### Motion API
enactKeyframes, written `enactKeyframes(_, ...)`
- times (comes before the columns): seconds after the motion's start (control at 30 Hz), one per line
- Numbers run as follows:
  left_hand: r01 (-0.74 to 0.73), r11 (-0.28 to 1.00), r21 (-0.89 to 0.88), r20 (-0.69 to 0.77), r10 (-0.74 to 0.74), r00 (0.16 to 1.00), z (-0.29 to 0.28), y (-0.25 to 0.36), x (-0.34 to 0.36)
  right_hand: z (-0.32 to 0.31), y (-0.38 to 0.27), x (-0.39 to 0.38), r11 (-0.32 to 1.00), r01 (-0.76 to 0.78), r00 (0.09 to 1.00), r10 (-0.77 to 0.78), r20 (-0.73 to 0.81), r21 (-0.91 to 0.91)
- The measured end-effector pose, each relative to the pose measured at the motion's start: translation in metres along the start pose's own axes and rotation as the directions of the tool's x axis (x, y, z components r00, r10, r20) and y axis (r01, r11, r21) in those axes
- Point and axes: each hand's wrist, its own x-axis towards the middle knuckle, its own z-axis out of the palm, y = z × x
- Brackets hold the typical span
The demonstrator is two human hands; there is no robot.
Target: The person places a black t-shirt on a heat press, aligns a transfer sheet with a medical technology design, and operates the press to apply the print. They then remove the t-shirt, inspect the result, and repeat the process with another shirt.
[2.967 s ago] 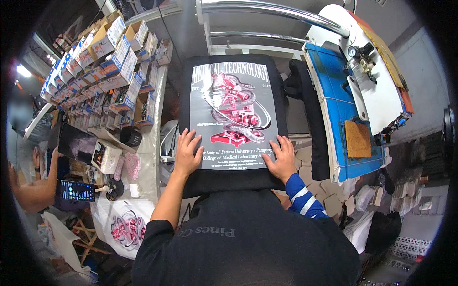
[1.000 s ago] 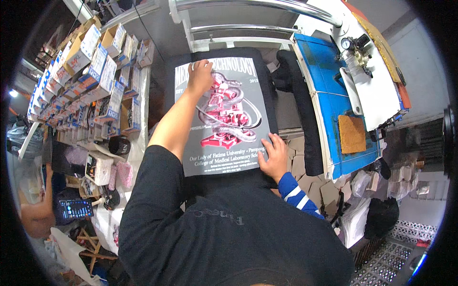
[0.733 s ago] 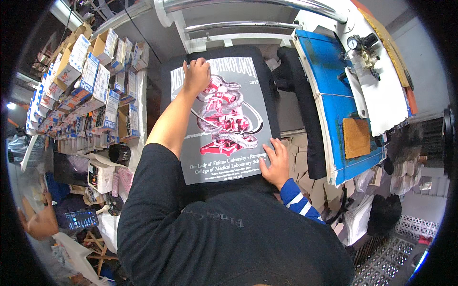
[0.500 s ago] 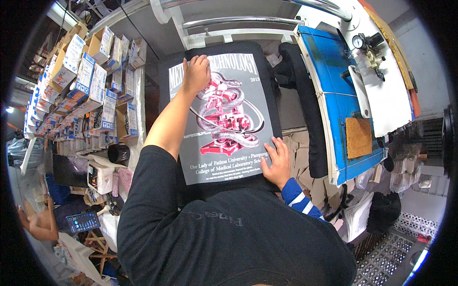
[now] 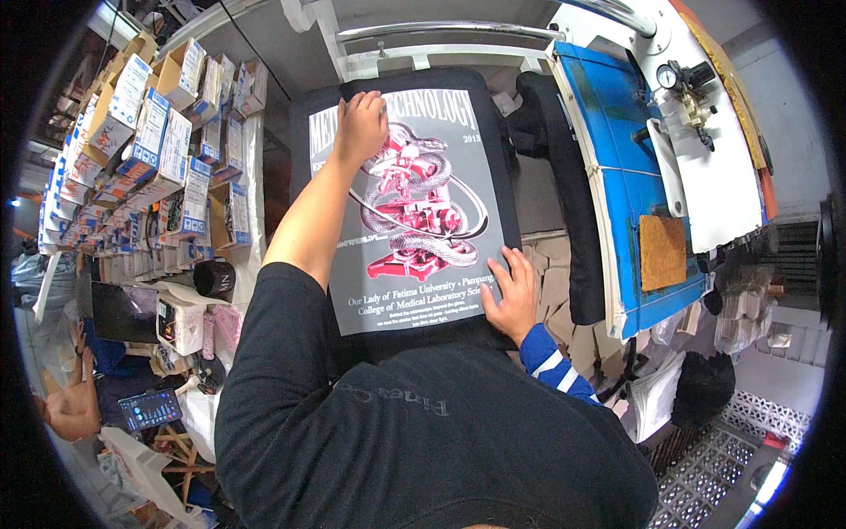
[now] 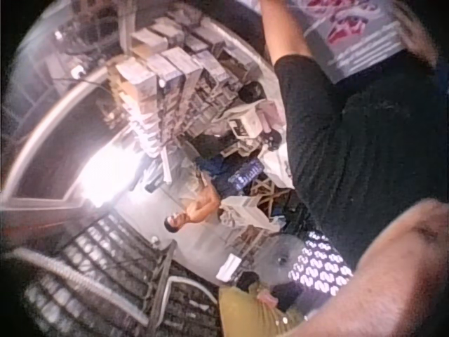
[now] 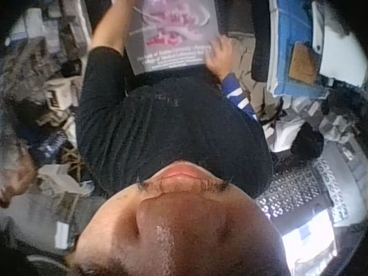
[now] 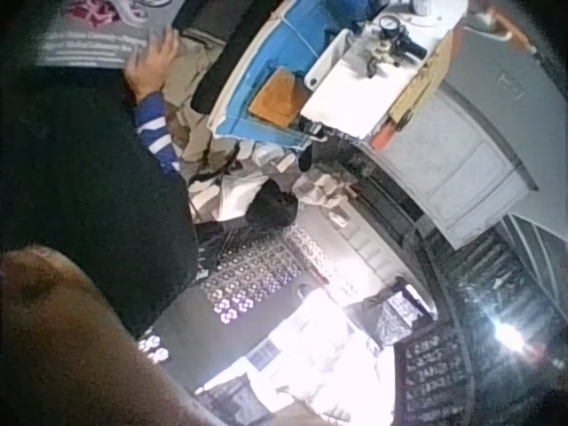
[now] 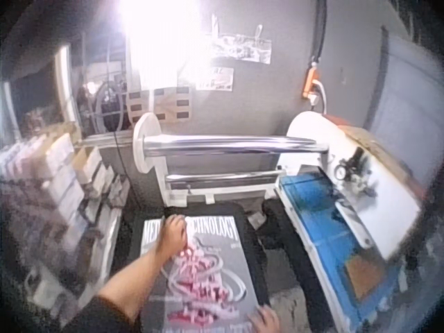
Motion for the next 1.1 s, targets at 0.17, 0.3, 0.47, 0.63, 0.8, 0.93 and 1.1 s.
enactKeyframes(0.17,0.002,1.000,-0.002,0.003,-0.002,1.000,0.001,-0.001,0.000,0.000,-0.001,0.001,1.000,-0.008,1.000,0.008,0.003,-0.011)
enactKeyframes(0.3,0.003,1.000,-0.003,-0.002,-0.003,1.000,0.002,-0.003,0.000,-0.001,-0.003,0.002,1.000,-0.007,1.000,0.007,0.004,-0.013)
enactKeyframes(0.47,-0.003,1.000,-0.010,-0.017,0.003,1.000,0.001,-0.001,0.000,0.001,-0.002,0.001,1.000,-0.010,1.000,0.010,-0.001,-0.020)
enactKeyframes(0.63,-0.009,1.000,-0.022,-0.014,0.009,1.000,-0.001,-0.001,0.001,-0.001,-0.003,0.002,1.000,-0.017,1.000,0.017,0.001,-0.025)
enactKeyframes(0.8,0.022,1.000,-0.018,0.025,-0.022,0.999,0.007,-0.004,0.004,0.001,-0.002,0.001,1.000,-0.017,1.000,0.017,-0.003,-0.023)
enactKeyframes(0.93,0.107,0.959,0.263,0.065,-0.129,0.990,-0.006,0.010,0.021,0.002,-0.001,0.008,0.999,-0.038,0.999,0.038,0.030,-0.020)
enactKeyframes(1.1,-0.046,0.977,-0.209,-0.166,0.011,0.986,-0.062,0.034,0.011,-0.018,-0.007,0.033,0.988,0.014,0.982,0.015,0.189,-0.151)
